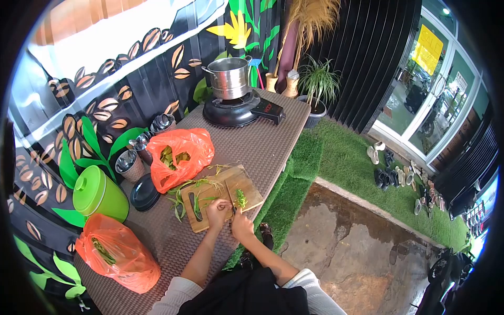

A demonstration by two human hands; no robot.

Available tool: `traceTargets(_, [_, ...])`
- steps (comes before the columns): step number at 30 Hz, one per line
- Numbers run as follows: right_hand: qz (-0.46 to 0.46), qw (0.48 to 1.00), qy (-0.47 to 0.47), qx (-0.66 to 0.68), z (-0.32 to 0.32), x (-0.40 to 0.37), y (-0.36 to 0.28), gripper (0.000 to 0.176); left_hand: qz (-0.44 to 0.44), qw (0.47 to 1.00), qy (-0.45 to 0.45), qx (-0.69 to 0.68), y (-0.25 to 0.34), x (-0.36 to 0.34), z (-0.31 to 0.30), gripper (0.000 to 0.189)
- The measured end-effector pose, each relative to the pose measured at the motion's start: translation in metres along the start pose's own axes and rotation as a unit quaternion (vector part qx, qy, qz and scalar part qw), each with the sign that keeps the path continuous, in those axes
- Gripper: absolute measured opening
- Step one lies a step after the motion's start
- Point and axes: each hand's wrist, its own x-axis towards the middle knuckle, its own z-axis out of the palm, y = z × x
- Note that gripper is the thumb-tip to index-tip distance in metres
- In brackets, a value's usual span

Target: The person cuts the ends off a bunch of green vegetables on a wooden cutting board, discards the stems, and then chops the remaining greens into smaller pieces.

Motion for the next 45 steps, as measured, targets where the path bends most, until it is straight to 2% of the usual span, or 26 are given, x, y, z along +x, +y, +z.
traceTargets(3, [-0.015,1.0,0.001,-0.007,-0.001,0.007,0.009,0.036,0.005,0.997,0.027,0.073,0.011,-0.006,0.0,0.017])
traceTargets(7, [-0.023,1.0,0.005,-0.007,-0.01,-0.002,0.013,0.032,0.029,0.997,0.026,0.059,0.021,-0.015,-0.004,0.017])
traceTargets(9, [-0.016,1.0,0.006,-0.006,-0.014,-0.001,0.018,0.032,0.161,0.975,-0.005,0.155,0.022,-0.017,-0.007,0.016])
traceTargets(10, [-0.027,1.0,0.002,0.0,-0.015,0.002,0.02,0.033,0.163,0.975,-0.006,0.154,0.022,-0.016,-0.006,0.016])
traceTargets(13, [-0.043,0.999,-0.008,0.013,-0.02,0.009,0.028,0.035,0.146,0.978,-0.016,0.151,0.023,-0.014,-0.005,0.015])
traceTargets(18, [-0.062,0.998,-0.008,0.012,-0.019,0.01,0.03,0.035,0.064,0.991,-0.07,0.094,0.023,-0.005,-0.002,0.018])
traceTargets(25, [-0.023,1.0,0.001,0.015,-0.003,0.013,0.018,0.033,0.072,0.994,-0.054,0.06,0.022,-0.006,-0.002,0.017])
traceTargets(28, [-0.059,0.998,0.017,0.012,-0.009,0.019,0.022,0.032,0.052,0.996,-0.045,0.059,0.01,-0.003,0.003,0.017])
traceTargets(33, [-0.019,1.0,-0.008,-0.008,-0.015,-0.004,0.01,0.03,0.016,0.997,-0.048,0.064,0.022,-0.004,0.001,0.02])
traceTargets(40, [-0.031,0.999,-0.028,0.017,-0.02,0.015,0.011,0.032,0.02,0.998,-0.047,0.041,0.022,-0.005,0.004,0.018])
traceTargets(42, [-0.031,0.999,-0.001,0.015,-0.015,0.001,0.009,0.032,0.002,0.999,-0.009,0.051,0.018,-0.007,0.006,0.016])
traceTargets(43, [-0.031,0.999,0.024,0.012,-0.012,-0.004,0.008,0.031,0.003,0.999,-0.008,0.05,0.016,-0.007,0.006,0.016])
traceTargets(45, [-0.02,1.0,0.012,0.004,-0.008,-0.003,0.005,0.031,0.035,0.999,0.001,0.042,0.012,-0.008,0.006,0.015])
